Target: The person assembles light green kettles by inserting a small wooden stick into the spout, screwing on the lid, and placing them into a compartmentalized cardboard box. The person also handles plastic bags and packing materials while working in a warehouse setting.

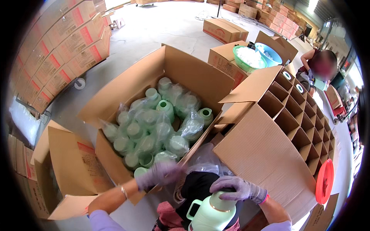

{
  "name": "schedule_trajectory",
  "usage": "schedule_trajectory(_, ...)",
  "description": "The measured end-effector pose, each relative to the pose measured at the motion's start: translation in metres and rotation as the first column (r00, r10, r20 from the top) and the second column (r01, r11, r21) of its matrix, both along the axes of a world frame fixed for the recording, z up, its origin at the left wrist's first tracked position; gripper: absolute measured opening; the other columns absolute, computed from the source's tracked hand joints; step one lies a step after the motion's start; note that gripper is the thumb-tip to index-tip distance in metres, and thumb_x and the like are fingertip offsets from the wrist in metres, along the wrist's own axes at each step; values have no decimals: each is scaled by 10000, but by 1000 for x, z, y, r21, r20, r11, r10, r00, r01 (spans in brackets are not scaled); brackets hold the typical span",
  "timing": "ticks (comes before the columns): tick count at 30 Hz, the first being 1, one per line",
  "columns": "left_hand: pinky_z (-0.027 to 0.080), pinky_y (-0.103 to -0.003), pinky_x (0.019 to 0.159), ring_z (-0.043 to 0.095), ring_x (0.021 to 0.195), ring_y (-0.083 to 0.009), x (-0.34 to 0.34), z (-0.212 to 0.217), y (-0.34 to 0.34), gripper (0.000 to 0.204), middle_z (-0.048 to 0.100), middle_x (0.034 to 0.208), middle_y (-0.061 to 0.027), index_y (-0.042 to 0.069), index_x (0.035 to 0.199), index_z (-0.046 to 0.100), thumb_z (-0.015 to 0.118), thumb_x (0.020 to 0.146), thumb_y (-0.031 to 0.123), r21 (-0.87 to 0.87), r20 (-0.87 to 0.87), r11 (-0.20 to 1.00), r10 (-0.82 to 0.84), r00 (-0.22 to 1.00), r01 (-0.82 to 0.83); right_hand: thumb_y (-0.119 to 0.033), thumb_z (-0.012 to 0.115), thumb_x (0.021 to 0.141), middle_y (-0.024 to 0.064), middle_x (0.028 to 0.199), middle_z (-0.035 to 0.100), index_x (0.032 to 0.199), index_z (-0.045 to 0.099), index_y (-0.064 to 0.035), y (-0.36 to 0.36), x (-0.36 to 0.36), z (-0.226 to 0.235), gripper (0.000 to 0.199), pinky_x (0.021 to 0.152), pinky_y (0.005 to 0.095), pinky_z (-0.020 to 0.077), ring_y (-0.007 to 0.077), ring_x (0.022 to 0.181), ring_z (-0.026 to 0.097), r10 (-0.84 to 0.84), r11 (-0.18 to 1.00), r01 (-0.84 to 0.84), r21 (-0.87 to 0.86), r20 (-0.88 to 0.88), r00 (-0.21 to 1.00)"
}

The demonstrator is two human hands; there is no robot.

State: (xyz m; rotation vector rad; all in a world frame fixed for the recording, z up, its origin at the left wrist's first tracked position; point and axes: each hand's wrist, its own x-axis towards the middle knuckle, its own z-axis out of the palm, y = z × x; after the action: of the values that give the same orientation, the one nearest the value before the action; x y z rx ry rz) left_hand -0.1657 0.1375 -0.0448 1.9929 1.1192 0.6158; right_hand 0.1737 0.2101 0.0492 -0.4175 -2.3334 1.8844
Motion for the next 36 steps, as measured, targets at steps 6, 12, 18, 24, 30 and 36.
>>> schedule_trajectory(6,497,-390,953,615,1121,-385,-12,-156,280,551,640,1211,-211,15,1280,576,636,906,415,-169,165,686,728,666,-708,-94,674,845,168,1112,670,1138,660,7,52,2,40,310,926,362,504,294,1025,659,-536,833,527,170,5,844)
schedule_trajectory(12,495,-434,928,637,1065,-368,-36,-319,375,575,659,1153,-223,-81,1175,603,660,888,414,99,-301,258,928,218,-961,-78,657,837,180,1080,661,1107,649,12,85,1,-4,285,897,356,510,314,1004,655,-621,765,593,254,46,782)
schedule_trajectory(18,567,-362,681,681,735,-216,-67,-161,358,249,702,907,-84,23,954,694,639,893,258,-351,477,578,788,391,-737,-110,666,851,182,1068,657,1102,649,14,86,8,-9,281,875,361,519,315,996,651,-670,707,636,309,2,743)
schedule_trajectory(24,500,-345,928,610,1053,-247,-89,88,230,401,618,1125,-140,-18,1144,585,726,843,207,848,128,372,547,827,-377,-95,692,818,189,1289,550,1270,567,-25,89,-21,-17,475,877,373,530,318,1062,621,-752,609,751,257,-114,649)
schedule_trajectory(30,489,-390,991,577,1171,-256,-109,188,161,472,615,1238,-122,23,1278,527,641,903,286,477,572,704,206,794,-527,-92,767,653,213,1358,423,1275,551,-93,94,-102,-5,658,1046,518,381,384,1202,494,-476,-67,547,834,-509,717)
schedule_trajectory(36,304,-439,1176,385,1384,-345,-1,192,123,693,342,1510,-224,-30,1493,262,463,1008,422,-131,988,943,149,37,-306,-22,687,817,11,989,659,979,633,-7,120,-133,-34,171,864,322,488,131,951,603,-767,625,714,-316,-422,484)
